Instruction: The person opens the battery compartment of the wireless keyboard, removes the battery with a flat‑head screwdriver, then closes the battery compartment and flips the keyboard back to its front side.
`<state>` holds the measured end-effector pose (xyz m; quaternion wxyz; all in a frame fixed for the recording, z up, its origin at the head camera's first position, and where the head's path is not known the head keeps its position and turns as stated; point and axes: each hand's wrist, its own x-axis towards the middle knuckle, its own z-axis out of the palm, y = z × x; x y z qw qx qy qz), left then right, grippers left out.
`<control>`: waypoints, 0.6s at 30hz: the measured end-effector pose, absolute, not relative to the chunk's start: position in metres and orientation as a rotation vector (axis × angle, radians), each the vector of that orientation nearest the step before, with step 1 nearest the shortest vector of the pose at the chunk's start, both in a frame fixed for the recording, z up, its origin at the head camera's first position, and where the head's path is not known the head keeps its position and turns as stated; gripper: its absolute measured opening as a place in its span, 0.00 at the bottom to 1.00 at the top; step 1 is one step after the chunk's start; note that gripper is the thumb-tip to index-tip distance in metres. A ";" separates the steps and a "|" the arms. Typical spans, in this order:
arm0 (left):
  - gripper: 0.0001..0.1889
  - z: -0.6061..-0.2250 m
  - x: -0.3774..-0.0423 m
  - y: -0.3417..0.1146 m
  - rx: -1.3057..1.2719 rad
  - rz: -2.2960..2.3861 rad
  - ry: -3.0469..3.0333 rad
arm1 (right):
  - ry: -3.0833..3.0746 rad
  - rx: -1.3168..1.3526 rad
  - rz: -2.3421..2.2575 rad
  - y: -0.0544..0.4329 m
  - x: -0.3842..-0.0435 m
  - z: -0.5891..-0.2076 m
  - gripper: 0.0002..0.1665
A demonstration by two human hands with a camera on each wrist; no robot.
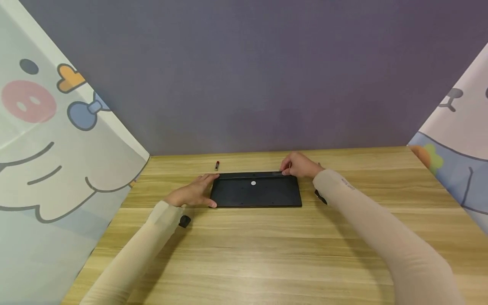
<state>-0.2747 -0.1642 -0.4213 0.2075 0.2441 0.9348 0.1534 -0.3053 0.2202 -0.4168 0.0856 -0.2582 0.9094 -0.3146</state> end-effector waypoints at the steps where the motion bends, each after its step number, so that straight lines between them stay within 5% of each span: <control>1: 0.55 -0.421 -0.275 -0.164 0.678 0.425 2.604 | 2.722 -0.774 -0.924 0.219 -0.304 -0.417 0.07; 18: 0.55 -0.423 -0.275 -0.163 0.685 0.394 2.621 | 2.722 -0.777 -0.853 0.217 -0.307 -0.416 0.13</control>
